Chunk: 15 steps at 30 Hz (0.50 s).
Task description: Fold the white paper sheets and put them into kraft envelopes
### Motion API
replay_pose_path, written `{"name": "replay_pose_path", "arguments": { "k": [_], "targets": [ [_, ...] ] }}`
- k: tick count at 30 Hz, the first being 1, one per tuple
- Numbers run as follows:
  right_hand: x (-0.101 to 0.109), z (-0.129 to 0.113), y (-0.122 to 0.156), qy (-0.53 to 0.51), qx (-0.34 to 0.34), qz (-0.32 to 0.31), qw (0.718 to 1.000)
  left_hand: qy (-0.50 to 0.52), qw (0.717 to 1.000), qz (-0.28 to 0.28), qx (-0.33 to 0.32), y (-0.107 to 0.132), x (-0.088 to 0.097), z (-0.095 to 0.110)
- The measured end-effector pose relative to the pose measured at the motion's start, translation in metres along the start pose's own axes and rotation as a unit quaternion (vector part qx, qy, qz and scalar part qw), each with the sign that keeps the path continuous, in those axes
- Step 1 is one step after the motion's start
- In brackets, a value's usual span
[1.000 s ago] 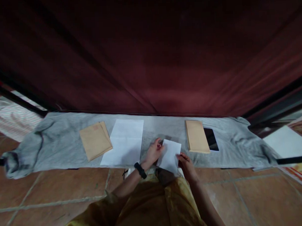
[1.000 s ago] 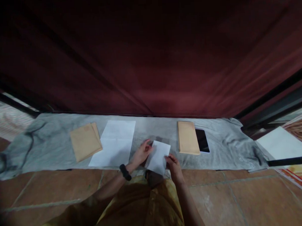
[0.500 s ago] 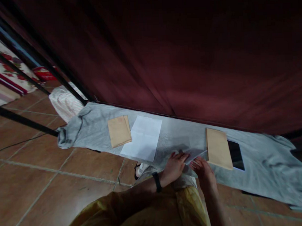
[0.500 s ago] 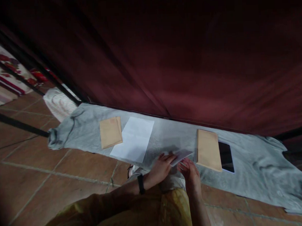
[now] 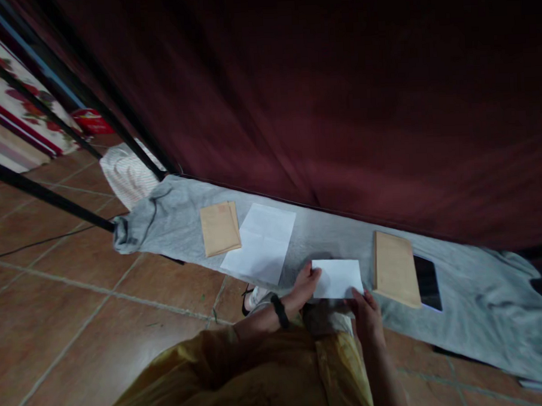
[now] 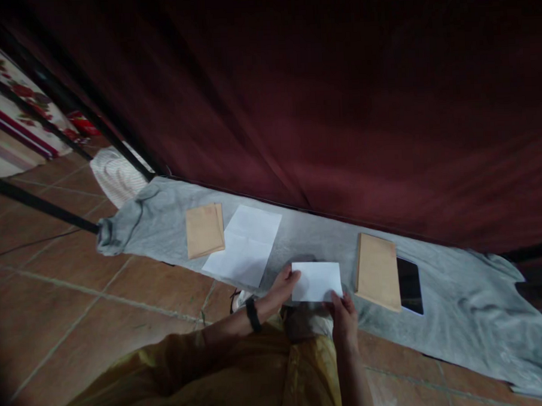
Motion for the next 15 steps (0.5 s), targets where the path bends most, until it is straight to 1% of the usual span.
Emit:
{"name": "replay_pose_path", "arguments": {
  "k": [2,3,4,5,6,7,8,9,10,11,12,13,14,15],
  "targets": [
    [-0.002,0.0,-0.011,-0.01,-0.019,0.02,1.0,-0.051,0.997,0.035,-0.035,-0.004,0.011,0.006],
    [-0.004,0.001,-0.017,-0.012,-0.021,0.035,0.999,-0.078,0.994,0.048,-0.061,-0.006,0.021,0.012],
    [-0.005,0.001,-0.024,-0.012,-0.02,0.05,0.998,-0.107,0.987,0.07,-0.093,-0.009,0.036,0.02],
    [-0.006,0.002,-0.029,-0.006,-0.014,0.065,0.998,-0.152,0.974,0.103,-0.131,-0.011,0.055,0.029],
    [-0.006,0.003,-0.033,0.004,-0.005,0.074,0.997,-0.197,0.957,0.143,-0.16,-0.013,0.078,0.039],
    [-0.005,0.005,-0.036,0.02,0.007,0.076,0.997,-0.243,0.936,0.189,-0.168,-0.014,0.106,0.048],
    [-0.004,0.006,-0.037,0.043,0.023,0.071,0.996,-0.291,0.911,0.244,-0.158,-0.015,0.136,0.056],
    [-0.002,0.008,-0.037,0.071,0.042,0.061,0.995,-0.342,0.88,0.301,-0.131,-0.015,0.168,0.062],
    [0.0,0.01,-0.035,0.106,0.068,0.051,0.991,-0.388,0.843,0.362,-0.085,-0.014,0.2,0.066],
    [0.002,0.01,-0.032,0.146,0.102,0.046,0.983,-0.423,0.805,0.415,-0.026,-0.012,0.231,0.068],
    [0.004,0.011,-0.028,0.19,0.141,0.046,0.97,-0.446,0.771,0.453,0.042,-0.008,0.258,0.067],
    [0.004,0.011,-0.023,0.236,0.185,0.049,0.953,-0.459,0.748,0.468,0.105,-0.004,0.281,0.064],
    [0.004,0.01,-0.018,0.283,0.23,0.049,0.93,-0.464,0.736,0.469,0.152,0.0,0.299,0.06],
    [0.003,0.01,-0.014,0.329,0.273,0.048,0.903,-0.475,0.736,0.451,0.172,0.003,0.312,0.056]
  ]
}}
Point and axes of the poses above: each hand's wrist, its own y-axis away from the middle knuckle, its own x-axis out of the back of the hand, z = x × y, the point moved 2 cm from there along -y, towards the middle knuckle, and after that the axes turned 3 degrees about -y, right-handed, at the moved point
